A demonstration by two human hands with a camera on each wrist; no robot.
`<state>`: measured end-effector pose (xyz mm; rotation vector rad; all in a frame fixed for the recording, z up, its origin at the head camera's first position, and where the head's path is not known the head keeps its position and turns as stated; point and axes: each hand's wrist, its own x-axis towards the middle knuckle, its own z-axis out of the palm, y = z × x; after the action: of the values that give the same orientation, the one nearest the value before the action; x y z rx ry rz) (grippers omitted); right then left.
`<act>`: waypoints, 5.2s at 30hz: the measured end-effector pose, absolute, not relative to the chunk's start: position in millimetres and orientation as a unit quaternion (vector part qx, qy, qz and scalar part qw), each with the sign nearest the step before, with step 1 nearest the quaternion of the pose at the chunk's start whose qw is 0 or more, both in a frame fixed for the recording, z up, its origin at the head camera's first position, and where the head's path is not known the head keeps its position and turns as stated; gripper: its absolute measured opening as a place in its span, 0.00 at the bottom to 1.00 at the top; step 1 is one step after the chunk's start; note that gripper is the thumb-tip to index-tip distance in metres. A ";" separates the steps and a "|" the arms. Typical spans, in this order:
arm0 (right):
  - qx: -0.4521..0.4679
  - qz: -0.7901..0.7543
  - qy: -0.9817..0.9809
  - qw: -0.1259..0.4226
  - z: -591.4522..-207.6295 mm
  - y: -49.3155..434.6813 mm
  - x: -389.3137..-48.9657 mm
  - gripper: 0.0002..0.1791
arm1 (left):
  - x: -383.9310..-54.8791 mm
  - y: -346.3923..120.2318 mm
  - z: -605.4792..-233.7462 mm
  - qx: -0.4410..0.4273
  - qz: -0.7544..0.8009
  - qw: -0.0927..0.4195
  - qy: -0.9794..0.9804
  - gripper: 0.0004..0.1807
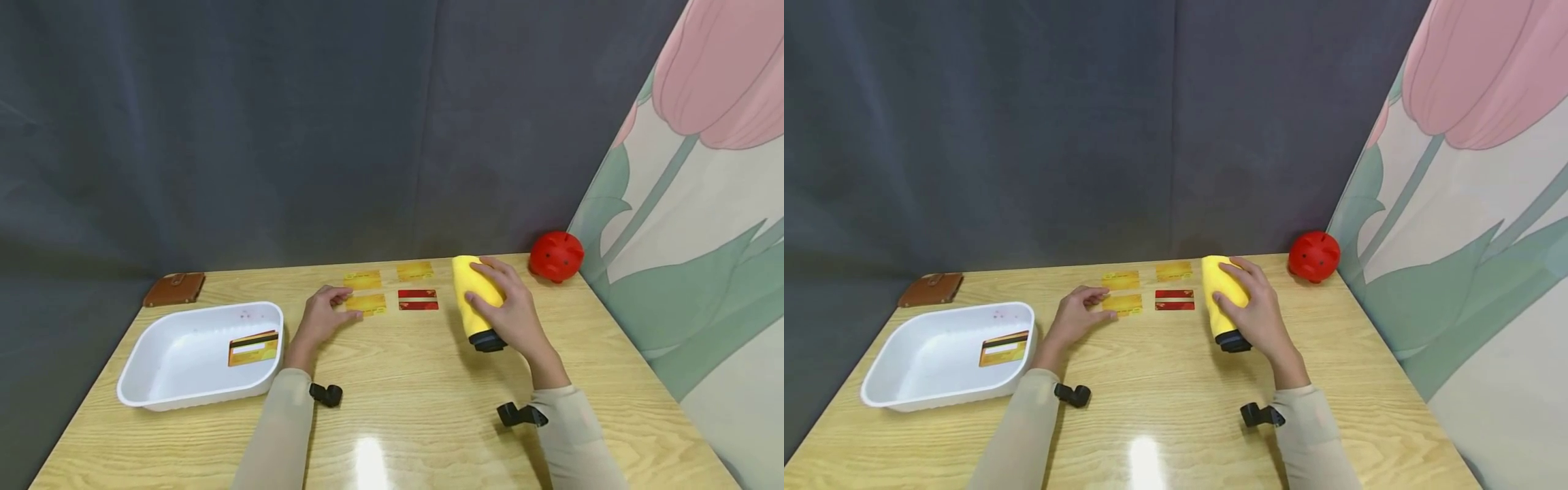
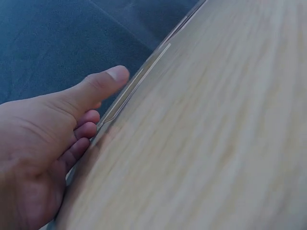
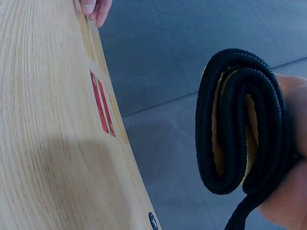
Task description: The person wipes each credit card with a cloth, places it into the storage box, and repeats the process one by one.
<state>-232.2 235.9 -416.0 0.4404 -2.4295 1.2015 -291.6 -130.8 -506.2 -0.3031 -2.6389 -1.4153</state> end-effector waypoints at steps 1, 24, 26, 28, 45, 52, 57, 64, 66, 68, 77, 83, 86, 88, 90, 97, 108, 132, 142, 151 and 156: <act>0.159 0.430 -0.867 0.196 -416.1 235.9 -232.5 0.27 | -292.1 -131.4 -506.0 -0.100 -0.461 0.060 -0.879 0.33; 0.146 0.416 -0.878 0.187 -417.4 237.3 -232.9 0.28 | -289.3 -121.7 -490.7 -0.055 -0.420 -0.026 -0.906 0.24; 0.147 0.415 -0.879 0.187 -418.1 237.0 -233.4 0.28 | -288.6 -122.2 -492.1 -0.053 -0.425 -0.021 -0.904 0.24; 0.147 0.413 -0.879 0.188 -418.4 236.9 -233.5 0.28 | -287.9 -122.7 -494.4 -0.053 -0.429 -0.011 -0.902 0.25; 0.157 0.423 -0.873 0.187 -418.8 232.7 -233.5 0.28 | -270.3 -115.1 -492.8 -0.080 -0.532 0.099 -0.837 0.11; 0.159 0.425 -0.871 0.189 -417.3 230.3 -232.3 0.28 | -255.4 -106.2 -474.5 -0.037 -0.589 0.113 -0.800 0.08; 0.179 0.432 -0.863 0.191 -414.7 221.9 -229.1 0.28 | -240.4 -102.9 -459.7 -0.047 -0.626 0.092 -0.773 0.12; 0.197 0.441 -0.856 0.184 -413.2 204.3 -221.2 0.28 | -222.1 -95.2 -446.8 -0.069 -0.642 0.092 -0.758 0.15; 0.199 0.443 -0.856 0.179 -413.6 198.5 -218.8 0.28 | -218.0 -92.1 -445.5 -0.070 -0.646 0.098 -0.754 0.15; 0.203 0.447 -0.854 0.173 -414.4 193.1 -217.0 0.28 | -214.9 -88.3 -444.5 -0.072 -0.651 0.108 -0.748 0.15; 0.231 0.441 -0.853 0.159 -425.3 175.2 -216.1 0.29 | -206.5 -71.9 -444.7 -0.098 -0.687 0.143 -0.706 0.16; 0.236 0.436 -0.852 0.169 -430.3 166.1 -214.5 0.29 | -203.0 -63.7 -451.3 -0.104 -0.703 0.159 -0.685 0.16; 0.246 0.432 -0.852 0.165 -432.0 161.2 -212.9 0.29 | -202.4 -59.9 -453.6 -0.104 -0.699 0.171 -0.686 0.16; 0.252 0.425 -0.853 0.165 -433.4 158.3 -212.0 0.29 | -202.3 -57.9 -454.6 -0.103 -0.696 0.177 -0.688 0.16; 0.258 0.419 -0.854 0.169 -434.7 155.5 -210.9 0.29 | -202.1 -56.2 -455.3 -0.101 -0.694 0.183 -0.689 0.15; 0.284 0.417 -0.849 0.155 -438.3 145.7 -206.6 0.28 | -203.2 -52.2 -458.6 -0.093 -0.686 0.180 -0.699 0.15; 0.285 0.412 -0.853 0.149 -439.3 142.3 -205.7 0.28 | -201.7 -51.4 -457.7 -0.080 -0.678 0.176 -0.709 0.16; 0.141 0.452 -0.854 0.217 -418.5 209.8 -226.0 0.26 | -205.9 -74.2 -443.2 -0.079 -0.667 0.179 -0.719 0.13; 0.147 0.447 -0.856 0.214 -418.1 212.4 -227.3 0.26 | -207.7 -77.8 -440.7 -0.092 -0.681 0.155 -0.709 0.21; 0.142 0.449 -0.857 0.208 -416.4 213.8 -226.5 0.26 | -210.2 -82.5 -441.1 -0.084 -0.687 0.128 -0.710 0.20; 0.142 0.449 -0.857 0.208 -417.1 214.7 -225.9 0.26 | -209.8 -83.5 -441.3 -0.081 -0.689 0.141 -0.706 0.17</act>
<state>-225.9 214.7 -417.1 0.3948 -2.3872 1.2497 -209.8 -83.5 -441.3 -0.2351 -2.0386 -1.9909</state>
